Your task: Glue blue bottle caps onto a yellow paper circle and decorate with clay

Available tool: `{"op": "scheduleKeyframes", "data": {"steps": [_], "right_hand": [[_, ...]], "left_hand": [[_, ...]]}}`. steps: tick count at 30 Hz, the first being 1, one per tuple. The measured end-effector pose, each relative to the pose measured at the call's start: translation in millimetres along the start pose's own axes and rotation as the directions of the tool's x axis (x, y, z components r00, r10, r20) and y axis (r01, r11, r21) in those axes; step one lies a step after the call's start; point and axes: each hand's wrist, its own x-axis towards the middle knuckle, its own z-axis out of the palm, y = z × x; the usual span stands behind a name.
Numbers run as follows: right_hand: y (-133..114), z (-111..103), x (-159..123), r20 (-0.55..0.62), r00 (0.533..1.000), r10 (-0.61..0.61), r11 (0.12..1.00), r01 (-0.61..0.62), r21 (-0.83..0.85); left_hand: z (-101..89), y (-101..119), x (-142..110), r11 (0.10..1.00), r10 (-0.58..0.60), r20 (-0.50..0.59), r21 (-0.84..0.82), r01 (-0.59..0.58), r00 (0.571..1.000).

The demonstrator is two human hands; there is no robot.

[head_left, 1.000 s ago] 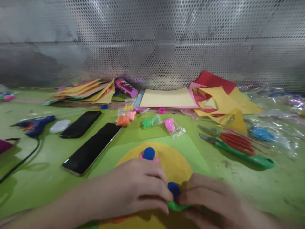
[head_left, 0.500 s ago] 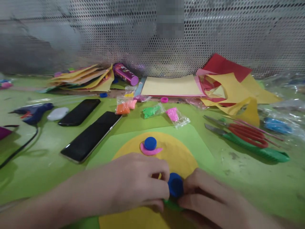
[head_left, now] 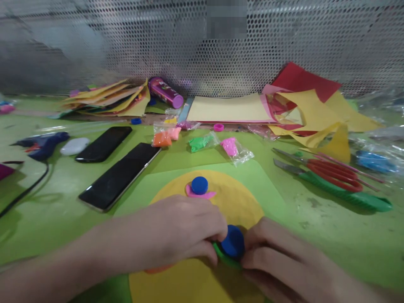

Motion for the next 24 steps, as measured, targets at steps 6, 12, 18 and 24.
{"op": "scheduleKeyframes", "data": {"steps": [6,12,18,24], "right_hand": [[2.2,-0.6,-6.9,0.1,0.991,0.09,0.996,-0.092,0.01],[4.9,1.4,-2.1,0.023,0.986,0.166,0.979,-0.168,0.117],[5.8,-0.9,1.8,0.051,0.971,0.232,0.944,-0.238,0.228],[8.0,-0.4,-2.1,0.098,0.956,0.278,0.924,-0.294,0.244]], "left_hand": [[-2.8,0.0,2.8,0.997,-0.061,-0.003,-0.037,0.061,0.998],[-3.7,-0.4,7.6,0.992,-0.102,0.029,-0.067,0.103,0.994],[-8.0,0.3,16.2,0.984,-0.16,0.088,-0.068,0.166,0.983],[-14.7,2.9,11.8,0.931,-0.292,0.132,-0.188,0.313,0.947]]}}
